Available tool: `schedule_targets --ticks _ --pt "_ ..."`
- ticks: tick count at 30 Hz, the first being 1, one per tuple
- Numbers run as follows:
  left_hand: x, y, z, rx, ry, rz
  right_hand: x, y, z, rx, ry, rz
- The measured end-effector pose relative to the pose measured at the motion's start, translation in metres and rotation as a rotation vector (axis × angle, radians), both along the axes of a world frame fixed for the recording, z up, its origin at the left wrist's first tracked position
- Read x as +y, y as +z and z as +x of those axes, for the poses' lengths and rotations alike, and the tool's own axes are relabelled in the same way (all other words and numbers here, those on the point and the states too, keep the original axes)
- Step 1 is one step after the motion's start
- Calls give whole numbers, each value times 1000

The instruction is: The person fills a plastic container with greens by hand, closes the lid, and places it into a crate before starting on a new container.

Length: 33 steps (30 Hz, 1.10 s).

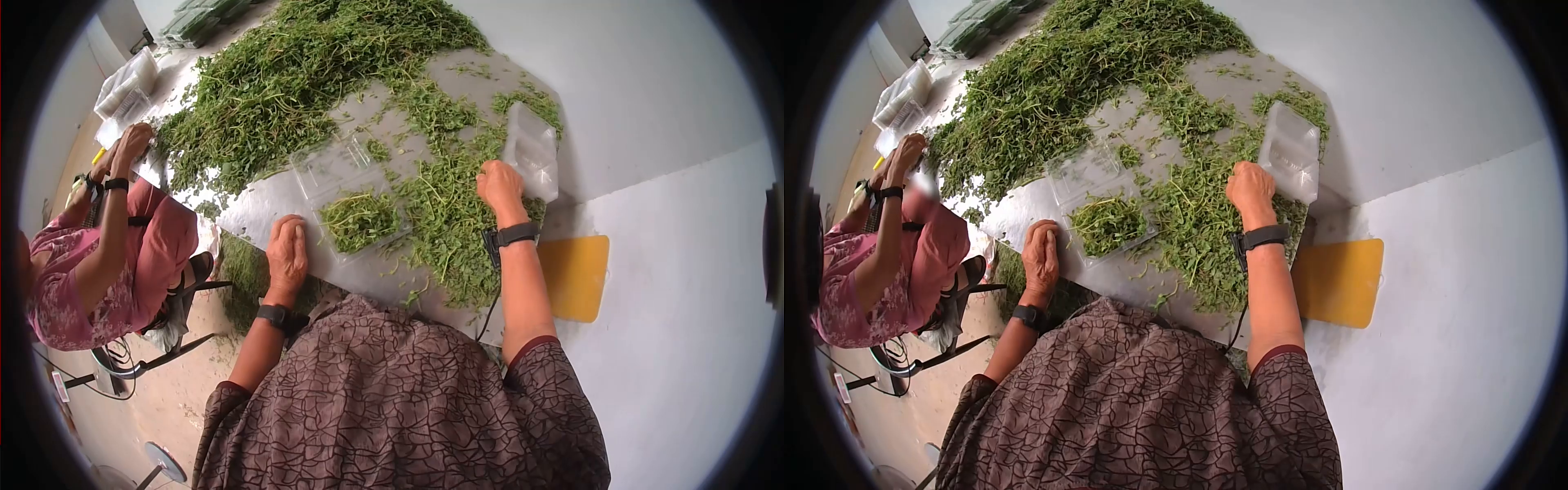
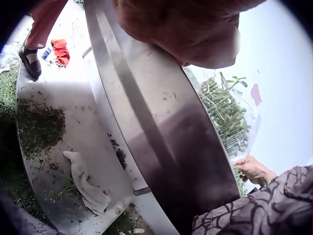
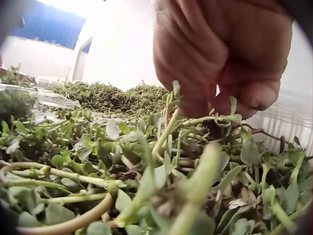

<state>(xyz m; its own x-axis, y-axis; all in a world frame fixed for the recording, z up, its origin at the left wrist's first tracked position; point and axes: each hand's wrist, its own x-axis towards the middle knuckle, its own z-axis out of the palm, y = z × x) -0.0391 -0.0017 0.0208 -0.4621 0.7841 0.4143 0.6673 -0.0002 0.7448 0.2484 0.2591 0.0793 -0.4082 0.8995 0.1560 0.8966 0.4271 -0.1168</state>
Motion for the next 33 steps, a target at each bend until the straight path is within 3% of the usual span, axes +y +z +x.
schedule_targets --ticks 3,7,9,10,13,17,19,22,33 --pt "0 -2 0 -5 -3 -5 -3 -1 -1 87 25 102" --pt "0 -1 1 17 3 9 -17 28 3 166 -46 72" --pt "0 -2 1 18 7 11 -23 38 8 437 -138 18" --pt "1 -2 2 23 12 15 -22 39 13 432 -136 17" --pt "1 -3 3 42 26 31 -26 44 18 784 -177 -229" --pt "1 -6 1 59 34 41 -37 51 17 698 -153 -198" --pt "1 -4 3 33 34 45 -45 62 14 884 -173 -237" --pt "1 -2 3 33 31 56 -57 70 4 895 -147 -305" --pt "1 -2 2 30 13 72 -118 98 -52 1028 203 -511"
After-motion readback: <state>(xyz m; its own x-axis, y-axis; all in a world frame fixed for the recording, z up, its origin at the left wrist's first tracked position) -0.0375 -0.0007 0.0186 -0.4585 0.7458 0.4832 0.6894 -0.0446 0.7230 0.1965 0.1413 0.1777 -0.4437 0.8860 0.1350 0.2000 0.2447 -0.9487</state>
